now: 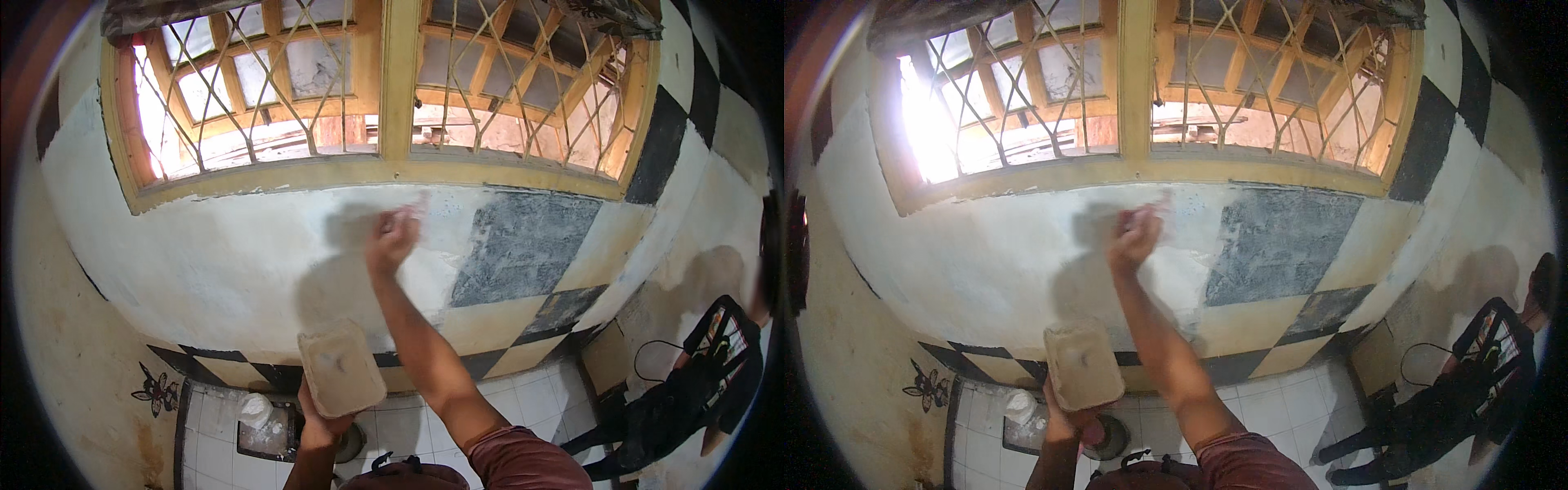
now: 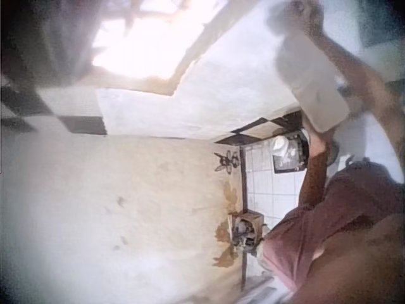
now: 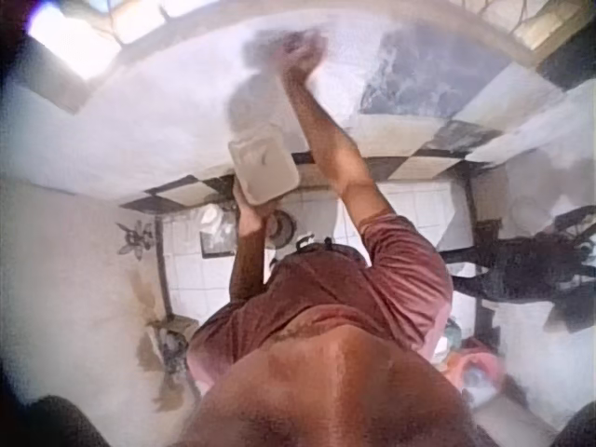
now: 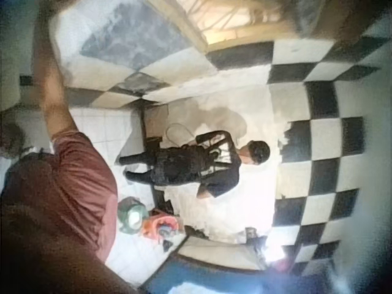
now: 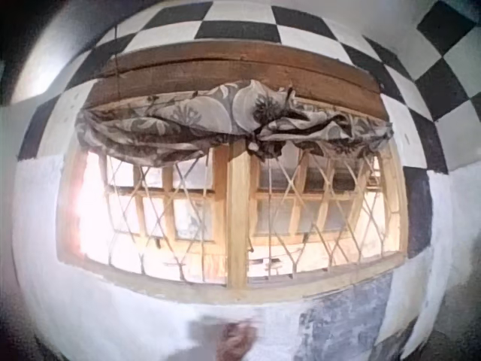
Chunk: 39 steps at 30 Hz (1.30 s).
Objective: The person applies white plaster to a wall using a red trowel, taking the plaster from a plastic container held in their other hand.
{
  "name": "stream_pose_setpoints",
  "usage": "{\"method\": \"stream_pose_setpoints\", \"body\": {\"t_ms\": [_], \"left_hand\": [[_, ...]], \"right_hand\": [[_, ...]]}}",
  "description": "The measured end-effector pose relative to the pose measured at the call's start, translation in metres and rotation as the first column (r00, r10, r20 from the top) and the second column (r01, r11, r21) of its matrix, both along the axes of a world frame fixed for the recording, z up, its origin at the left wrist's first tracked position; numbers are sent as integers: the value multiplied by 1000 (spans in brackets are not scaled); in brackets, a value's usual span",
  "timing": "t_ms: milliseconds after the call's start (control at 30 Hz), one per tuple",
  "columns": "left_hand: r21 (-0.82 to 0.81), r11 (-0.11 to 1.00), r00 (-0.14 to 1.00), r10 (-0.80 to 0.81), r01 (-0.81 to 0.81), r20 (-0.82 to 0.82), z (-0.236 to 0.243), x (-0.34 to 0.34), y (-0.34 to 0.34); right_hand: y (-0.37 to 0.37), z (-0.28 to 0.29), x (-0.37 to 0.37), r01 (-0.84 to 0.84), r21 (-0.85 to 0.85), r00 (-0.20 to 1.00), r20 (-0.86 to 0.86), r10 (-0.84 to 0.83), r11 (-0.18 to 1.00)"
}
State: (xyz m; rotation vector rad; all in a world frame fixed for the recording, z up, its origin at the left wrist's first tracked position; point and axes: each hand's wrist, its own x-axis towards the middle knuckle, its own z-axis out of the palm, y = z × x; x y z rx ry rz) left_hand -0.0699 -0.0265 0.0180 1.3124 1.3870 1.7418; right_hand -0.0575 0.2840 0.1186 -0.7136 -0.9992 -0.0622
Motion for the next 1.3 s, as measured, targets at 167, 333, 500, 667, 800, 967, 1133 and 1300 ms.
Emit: {"method": "stream_pose_setpoints", "body": {"t_ms": [167, 333, 500, 667, 800, 967, 1133, 1300], "left_hand": [[127, 980, 589, -195, 155, 784, 23, -2, -16], [60, 998, 824, -19, -18, 566, 20, -5, -26], [38, 999, 880, -50, 37, 472, 10, -24, -34], [83, 996, 897, 3, -45, 442, -18, -46, -38], [22, 999, 941, 25, -35, 337, 20, -37, -44], [39, 999, 961, 17, -29, 277, -8, -59, -44], [81, 990, 535, -132, 118, 835, 14, -58, -45], [-29, 995, 961, 97, -92, 260, 1, -61, -47]], "right_hand": [[-85, -4, 22, -499, -166, 865, -159, 477, 850], [-48, -65, 135, -588, -262, 700, -639, 319, 765], [25, -70, 183, -643, -79, 437, -854, 280, 762], [-16, 60, 129, -663, 134, 394, -775, 495, 737], [24, 23, 190, -301, -89, 896, -366, 250, 949], [8, -50, 175, -47, -171, 646, 747, 160, 984], [-56, -97, 138, -378, -248, 621, 647, 442, 892], [-12, -92, 180, -133, -478, 989, -122, 84, 868]]}}
